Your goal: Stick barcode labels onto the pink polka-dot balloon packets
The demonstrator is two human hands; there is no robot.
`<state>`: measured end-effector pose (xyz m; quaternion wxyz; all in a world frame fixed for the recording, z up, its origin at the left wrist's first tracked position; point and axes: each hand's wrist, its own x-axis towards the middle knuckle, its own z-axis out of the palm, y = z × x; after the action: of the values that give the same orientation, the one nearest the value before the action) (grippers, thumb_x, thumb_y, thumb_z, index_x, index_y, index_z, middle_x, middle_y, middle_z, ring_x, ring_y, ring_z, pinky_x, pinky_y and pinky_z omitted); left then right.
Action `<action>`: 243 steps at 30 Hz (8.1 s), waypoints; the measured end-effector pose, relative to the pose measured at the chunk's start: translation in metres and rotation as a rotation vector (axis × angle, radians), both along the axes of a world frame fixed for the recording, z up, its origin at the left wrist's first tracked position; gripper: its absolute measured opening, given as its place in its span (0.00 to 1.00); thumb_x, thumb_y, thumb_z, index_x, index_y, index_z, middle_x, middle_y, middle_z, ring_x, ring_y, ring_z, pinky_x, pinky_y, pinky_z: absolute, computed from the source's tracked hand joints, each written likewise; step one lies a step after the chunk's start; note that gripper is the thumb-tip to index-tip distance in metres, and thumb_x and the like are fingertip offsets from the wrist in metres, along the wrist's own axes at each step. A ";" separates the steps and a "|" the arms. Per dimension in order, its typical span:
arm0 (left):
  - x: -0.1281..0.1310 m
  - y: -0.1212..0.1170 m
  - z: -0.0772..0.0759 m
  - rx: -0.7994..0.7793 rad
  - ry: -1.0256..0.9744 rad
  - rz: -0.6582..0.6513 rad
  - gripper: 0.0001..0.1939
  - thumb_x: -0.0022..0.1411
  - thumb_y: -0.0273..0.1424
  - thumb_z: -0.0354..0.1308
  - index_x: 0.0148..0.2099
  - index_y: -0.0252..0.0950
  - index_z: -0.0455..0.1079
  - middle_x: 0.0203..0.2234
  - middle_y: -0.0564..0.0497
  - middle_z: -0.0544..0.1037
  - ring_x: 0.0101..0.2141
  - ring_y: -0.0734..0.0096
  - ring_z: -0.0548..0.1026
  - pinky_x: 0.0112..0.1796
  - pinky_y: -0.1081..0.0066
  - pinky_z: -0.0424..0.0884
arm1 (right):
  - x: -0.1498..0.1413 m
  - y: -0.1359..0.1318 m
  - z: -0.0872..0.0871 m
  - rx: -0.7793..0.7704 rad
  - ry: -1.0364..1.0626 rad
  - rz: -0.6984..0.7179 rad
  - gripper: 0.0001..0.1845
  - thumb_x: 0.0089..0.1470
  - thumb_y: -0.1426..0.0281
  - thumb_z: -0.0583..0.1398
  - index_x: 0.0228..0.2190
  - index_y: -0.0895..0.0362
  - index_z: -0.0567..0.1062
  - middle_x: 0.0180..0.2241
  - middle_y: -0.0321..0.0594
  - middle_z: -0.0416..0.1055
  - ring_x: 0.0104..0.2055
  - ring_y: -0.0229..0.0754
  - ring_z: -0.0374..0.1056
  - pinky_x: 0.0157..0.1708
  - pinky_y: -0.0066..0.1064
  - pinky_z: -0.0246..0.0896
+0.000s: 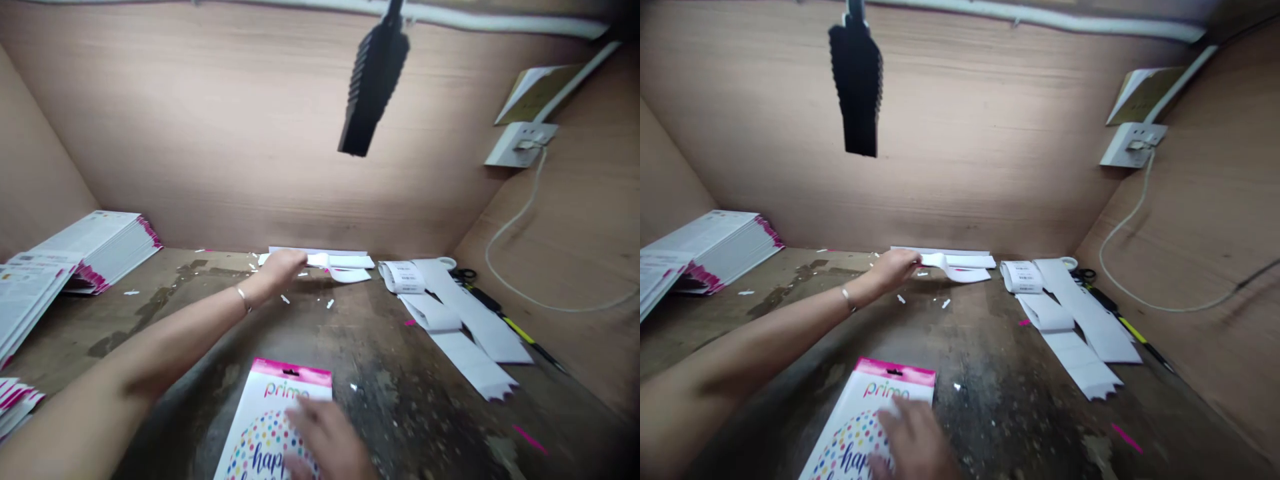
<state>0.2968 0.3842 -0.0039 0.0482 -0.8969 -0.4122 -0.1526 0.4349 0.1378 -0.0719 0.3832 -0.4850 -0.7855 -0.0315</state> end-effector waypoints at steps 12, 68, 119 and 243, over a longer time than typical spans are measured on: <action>-0.029 -0.219 0.009 0.315 -0.281 -0.551 0.10 0.61 0.27 0.53 0.45 0.34 0.68 0.47 0.46 0.74 0.53 0.60 0.66 0.55 0.58 0.61 | 0.053 -0.011 0.068 -0.844 0.565 0.188 0.15 0.55 0.59 0.56 0.28 0.59 0.71 0.25 0.35 0.67 0.27 0.36 0.63 0.27 0.26 0.59; -0.089 -0.298 -0.064 -0.039 0.076 -0.161 0.11 0.65 0.29 0.46 0.46 0.37 0.67 0.48 0.43 0.71 0.51 0.49 0.67 0.53 0.39 0.51 | -0.040 -0.005 0.034 -0.611 -0.415 -0.054 0.08 0.55 0.69 0.56 0.32 0.58 0.74 0.32 0.45 0.72 0.34 0.46 0.65 0.33 0.33 0.57; -0.040 -0.309 -0.032 -1.330 -1.903 0.239 0.30 0.54 0.29 0.63 0.56 0.45 0.55 0.46 0.46 0.75 0.41 0.57 0.77 0.43 0.58 0.73 | -0.028 -0.093 0.030 -0.339 0.188 -0.246 0.33 0.59 0.63 0.52 0.60 0.67 0.52 0.60 0.61 0.51 0.60 0.58 0.52 0.52 0.50 0.59; -0.068 -0.282 -0.064 -0.745 -1.112 0.575 0.10 0.56 0.36 0.55 0.35 0.34 0.69 0.28 0.51 0.76 0.30 0.68 0.73 0.31 0.72 0.68 | -0.041 -0.063 0.012 -0.610 -0.378 0.201 0.33 0.59 0.55 0.48 0.60 0.58 0.54 0.63 0.45 0.43 0.65 0.54 0.37 0.61 0.49 0.38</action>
<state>0.2285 0.1024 -0.0680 -0.4388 -0.4999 -0.6199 -0.4163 0.3934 0.0748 -0.0598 0.0706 -0.4830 -0.8593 0.1527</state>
